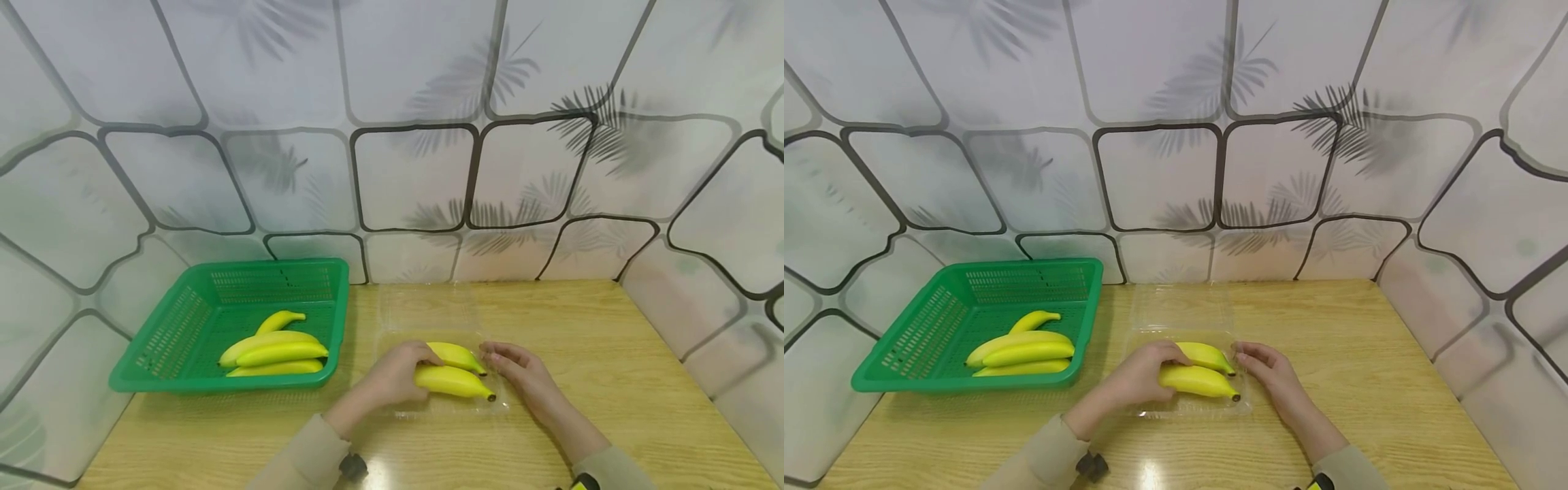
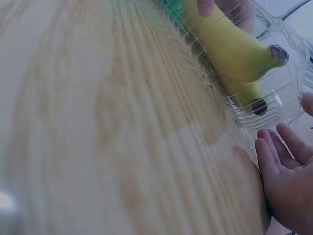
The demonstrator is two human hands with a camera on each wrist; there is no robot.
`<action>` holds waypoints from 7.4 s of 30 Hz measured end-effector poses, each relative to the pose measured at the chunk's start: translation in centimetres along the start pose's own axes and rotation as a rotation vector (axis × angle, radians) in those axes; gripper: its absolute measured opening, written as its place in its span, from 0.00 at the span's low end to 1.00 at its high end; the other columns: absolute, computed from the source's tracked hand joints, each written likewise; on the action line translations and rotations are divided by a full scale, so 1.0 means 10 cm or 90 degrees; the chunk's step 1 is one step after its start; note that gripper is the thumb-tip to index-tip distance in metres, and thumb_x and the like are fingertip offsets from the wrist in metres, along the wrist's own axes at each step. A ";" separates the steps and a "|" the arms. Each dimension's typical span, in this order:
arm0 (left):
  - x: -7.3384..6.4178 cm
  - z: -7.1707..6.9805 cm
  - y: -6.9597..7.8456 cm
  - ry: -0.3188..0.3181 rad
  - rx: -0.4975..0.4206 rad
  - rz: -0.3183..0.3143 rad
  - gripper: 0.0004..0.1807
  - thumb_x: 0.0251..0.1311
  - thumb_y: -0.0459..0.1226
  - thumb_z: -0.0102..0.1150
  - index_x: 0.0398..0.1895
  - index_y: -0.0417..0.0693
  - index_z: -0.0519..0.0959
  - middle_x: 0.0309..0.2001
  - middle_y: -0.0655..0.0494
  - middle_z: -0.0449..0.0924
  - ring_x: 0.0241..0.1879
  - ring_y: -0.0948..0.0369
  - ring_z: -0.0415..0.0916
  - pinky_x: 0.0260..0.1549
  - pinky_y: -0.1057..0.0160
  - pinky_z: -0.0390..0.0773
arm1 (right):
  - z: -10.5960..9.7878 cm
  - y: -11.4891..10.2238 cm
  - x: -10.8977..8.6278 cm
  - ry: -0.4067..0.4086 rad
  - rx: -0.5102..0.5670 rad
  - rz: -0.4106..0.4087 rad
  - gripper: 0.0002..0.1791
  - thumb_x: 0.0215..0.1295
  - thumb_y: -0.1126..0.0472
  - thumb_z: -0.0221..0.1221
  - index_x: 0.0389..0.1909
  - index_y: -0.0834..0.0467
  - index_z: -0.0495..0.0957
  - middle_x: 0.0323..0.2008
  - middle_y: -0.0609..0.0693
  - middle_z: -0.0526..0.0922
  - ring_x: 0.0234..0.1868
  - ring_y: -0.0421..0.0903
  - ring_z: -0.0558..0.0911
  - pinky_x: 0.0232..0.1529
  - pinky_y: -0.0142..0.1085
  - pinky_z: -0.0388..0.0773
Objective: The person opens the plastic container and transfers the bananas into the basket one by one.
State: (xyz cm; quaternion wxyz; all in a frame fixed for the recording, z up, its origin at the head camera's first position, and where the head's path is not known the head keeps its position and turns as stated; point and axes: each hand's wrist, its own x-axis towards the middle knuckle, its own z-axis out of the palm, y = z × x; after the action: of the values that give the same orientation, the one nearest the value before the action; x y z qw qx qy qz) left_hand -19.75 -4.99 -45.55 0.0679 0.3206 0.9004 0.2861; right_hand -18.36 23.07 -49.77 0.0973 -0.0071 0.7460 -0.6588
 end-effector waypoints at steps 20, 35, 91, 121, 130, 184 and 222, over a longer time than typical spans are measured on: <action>0.00 -0.06 0.01 0.006 -0.058 0.003 0.28 0.49 0.25 0.75 0.57 0.47 0.86 0.56 0.55 0.86 0.56 0.61 0.81 0.61 0.64 0.83 | -0.01 -0.01 0.01 -0.010 0.015 -0.006 0.30 0.81 0.56 0.58 0.74 0.71 0.69 0.71 0.64 0.77 0.57 0.27 0.82 0.60 0.19 0.77; -0.03 -0.23 0.12 0.026 -0.078 0.023 0.29 0.49 0.24 0.75 0.58 0.44 0.86 0.54 0.52 0.85 0.52 0.59 0.81 0.57 0.65 0.84 | 0.02 0.00 0.00 0.003 0.021 -0.007 0.29 0.81 0.58 0.58 0.72 0.74 0.70 0.68 0.64 0.80 0.56 0.28 0.84 0.59 0.20 0.79; -0.49 -0.91 0.24 0.136 0.012 0.068 0.29 0.49 0.26 0.77 0.58 0.47 0.86 0.59 0.55 0.86 0.59 0.54 0.83 0.62 0.52 0.85 | 0.00 0.00 -0.02 0.001 0.003 -0.005 0.30 0.81 0.55 0.58 0.73 0.70 0.70 0.72 0.65 0.76 0.57 0.25 0.81 0.59 0.18 0.75; -0.77 -1.14 -0.04 0.215 -0.001 0.012 0.30 0.50 0.23 0.76 0.60 0.45 0.85 0.61 0.51 0.84 0.60 0.51 0.82 0.57 0.51 0.87 | -0.01 0.00 -0.02 -0.008 0.013 -0.003 0.30 0.81 0.55 0.58 0.73 0.71 0.70 0.73 0.65 0.74 0.58 0.24 0.80 0.60 0.18 0.76; -0.86 -1.21 -0.11 0.229 0.010 -0.015 0.30 0.51 0.23 0.75 0.60 0.46 0.85 0.59 0.52 0.85 0.55 0.53 0.83 0.53 0.52 0.88 | -0.02 0.01 -0.02 -0.012 0.009 -0.002 0.30 0.81 0.55 0.58 0.74 0.70 0.69 0.74 0.65 0.74 0.58 0.23 0.79 0.60 0.17 0.75; -1.27 -1.47 -0.86 0.267 -0.011 -0.134 0.23 0.58 0.25 0.75 0.59 0.36 0.84 0.56 0.38 0.84 0.54 0.42 0.83 0.58 0.40 0.85 | -0.02 0.01 -0.02 -0.019 0.020 -0.005 0.30 0.81 0.56 0.58 0.73 0.72 0.69 0.73 0.66 0.74 0.58 0.27 0.81 0.60 0.19 0.77; -1.41 -1.63 -1.17 0.221 0.016 -0.201 0.24 0.62 0.29 0.74 0.62 0.35 0.83 0.60 0.31 0.81 0.57 0.35 0.82 0.55 0.38 0.86 | -0.03 0.01 -0.01 -0.022 0.005 0.005 0.31 0.81 0.53 0.58 0.74 0.69 0.69 0.75 0.65 0.72 0.58 0.25 0.79 0.60 0.18 0.75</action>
State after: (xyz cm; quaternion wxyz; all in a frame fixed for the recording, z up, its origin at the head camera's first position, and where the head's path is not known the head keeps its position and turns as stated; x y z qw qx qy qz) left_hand -19.97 -28.81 -39.46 -0.0482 0.1223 0.9410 0.3119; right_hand -18.30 23.41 -49.85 0.1131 -0.0150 0.7415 -0.6612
